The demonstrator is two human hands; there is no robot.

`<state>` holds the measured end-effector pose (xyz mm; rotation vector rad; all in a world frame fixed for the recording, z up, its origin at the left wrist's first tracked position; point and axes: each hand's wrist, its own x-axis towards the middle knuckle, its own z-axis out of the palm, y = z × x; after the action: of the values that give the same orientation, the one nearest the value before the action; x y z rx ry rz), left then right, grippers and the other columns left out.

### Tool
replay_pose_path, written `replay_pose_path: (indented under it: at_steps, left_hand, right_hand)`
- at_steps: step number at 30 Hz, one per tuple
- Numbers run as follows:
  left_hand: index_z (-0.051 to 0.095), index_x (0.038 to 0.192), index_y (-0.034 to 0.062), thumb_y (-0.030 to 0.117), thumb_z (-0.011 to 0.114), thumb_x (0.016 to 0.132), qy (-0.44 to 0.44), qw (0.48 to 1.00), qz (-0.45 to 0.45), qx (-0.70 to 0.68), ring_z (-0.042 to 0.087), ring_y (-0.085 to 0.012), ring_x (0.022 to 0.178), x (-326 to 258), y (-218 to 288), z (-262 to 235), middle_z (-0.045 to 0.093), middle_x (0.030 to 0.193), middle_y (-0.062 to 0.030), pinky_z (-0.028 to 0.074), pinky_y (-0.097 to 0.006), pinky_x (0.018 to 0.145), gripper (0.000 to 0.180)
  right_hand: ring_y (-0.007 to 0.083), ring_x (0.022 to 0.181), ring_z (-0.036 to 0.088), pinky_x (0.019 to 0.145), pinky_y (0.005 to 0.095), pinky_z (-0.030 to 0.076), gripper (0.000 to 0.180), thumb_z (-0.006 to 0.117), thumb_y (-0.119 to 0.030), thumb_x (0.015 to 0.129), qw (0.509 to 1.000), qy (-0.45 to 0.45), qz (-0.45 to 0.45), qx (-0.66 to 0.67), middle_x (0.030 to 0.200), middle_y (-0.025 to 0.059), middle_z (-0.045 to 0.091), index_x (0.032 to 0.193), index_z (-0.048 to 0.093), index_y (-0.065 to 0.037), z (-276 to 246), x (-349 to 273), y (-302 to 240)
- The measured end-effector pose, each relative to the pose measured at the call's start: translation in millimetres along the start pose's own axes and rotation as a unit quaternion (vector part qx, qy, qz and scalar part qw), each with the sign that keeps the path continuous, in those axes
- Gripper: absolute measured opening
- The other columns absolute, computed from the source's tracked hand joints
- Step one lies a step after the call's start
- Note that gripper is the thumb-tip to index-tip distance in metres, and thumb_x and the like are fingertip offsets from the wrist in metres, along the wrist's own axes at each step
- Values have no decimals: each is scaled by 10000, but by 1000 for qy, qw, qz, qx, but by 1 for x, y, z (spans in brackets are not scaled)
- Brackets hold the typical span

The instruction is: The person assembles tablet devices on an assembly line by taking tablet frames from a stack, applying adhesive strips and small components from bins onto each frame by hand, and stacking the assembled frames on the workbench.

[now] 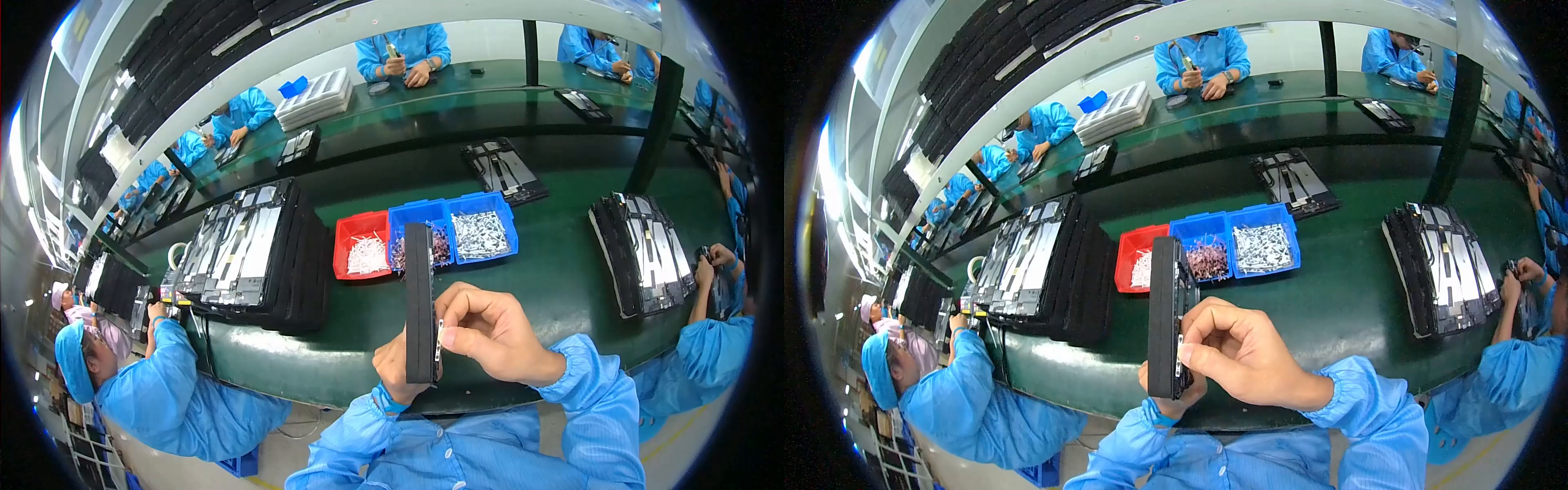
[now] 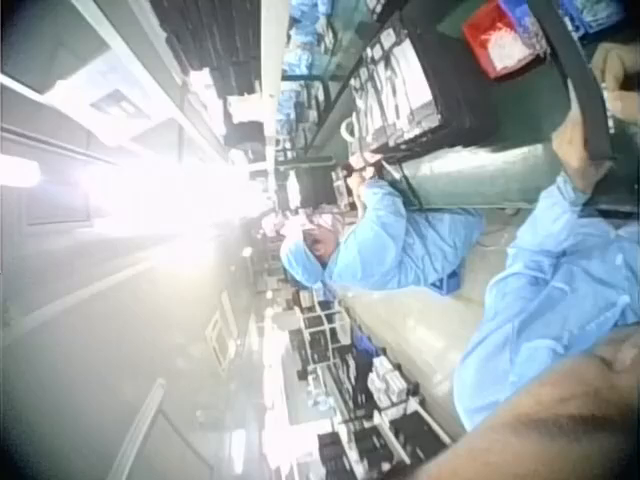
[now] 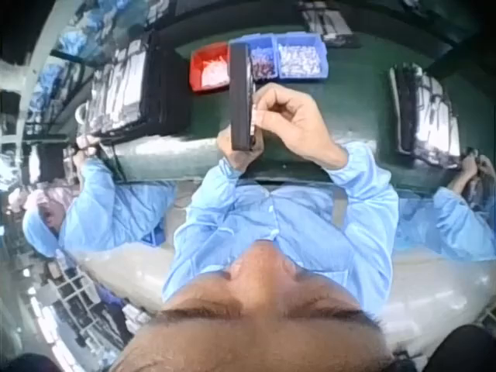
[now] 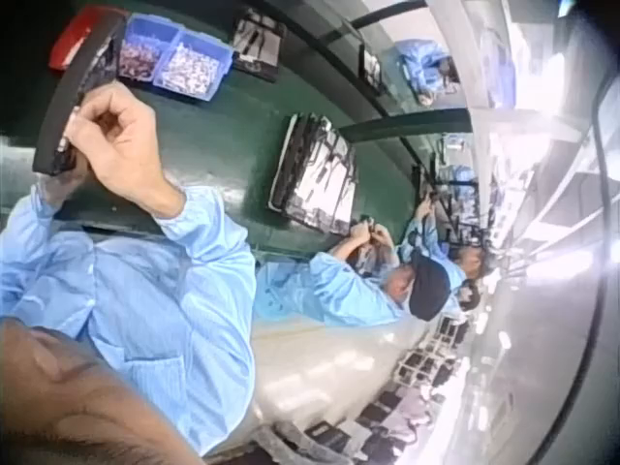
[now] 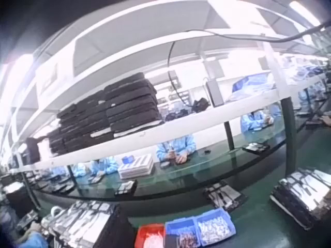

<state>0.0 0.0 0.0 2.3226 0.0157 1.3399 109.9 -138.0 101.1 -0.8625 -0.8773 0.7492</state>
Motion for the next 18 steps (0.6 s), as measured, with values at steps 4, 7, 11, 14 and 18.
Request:
replay_pose_path:
  at_steps: [4, 7, 11, 14, 18]
  left_hand:
    - [634, 1155, -100, 9, 730, 677, -3, 1000, 4, -2, 733, -288, 747, 0, 3, 3, 723, 894, -162, 581, -335, 643, 500]
    - [632, 1155, -103, 5, 727, 684, 3, 1000, 3, -6, 731, -287, 734, 0, 5, 5, 720, 879, -165, 577, -334, 632, 493]
    - [628, 1164, -108, 5, 731, 705, 6, 1000, 10, -7, 728, -278, 714, 2, 7, 3, 717, 865, -165, 571, -329, 614, 484]
    - [624, 1171, -113, 9, 737, 719, -2, 1000, 14, -3, 728, -269, 708, 3, 10, 2, 716, 858, -163, 567, -321, 609, 482]
    - [625, 1170, -118, 12, 740, 728, -6, 1000, 14, 4, 728, -263, 703, 1, 6, 2, 717, 860, -164, 564, -318, 605, 475]
  right_hand:
    - [104, 924, 578, 814, 247, 489, 46, 652, 7, 896, 1000, -3, 4, -8, 1024, 80, 562, 899, 611, 26, -1, -1, -3]
    - [106, 921, 579, 820, 252, 489, 45, 656, 13, 890, 1000, -7, -1, -14, 1020, 81, 561, 894, 613, 26, -2, -1, -4]
    - [113, 919, 582, 829, 259, 490, 41, 659, 25, 876, 1000, -8, 2, -13, 1023, 89, 563, 878, 619, 27, 0, -2, -6]
    - [117, 917, 583, 825, 261, 491, 39, 658, 36, 866, 1000, -9, 14, -15, 1018, 95, 562, 864, 619, 30, -3, -3, -7]
    - [120, 906, 581, 809, 262, 492, 47, 658, 40, 859, 1000, -13, 14, -7, 1003, 96, 556, 845, 614, 30, -2, -2, -5]
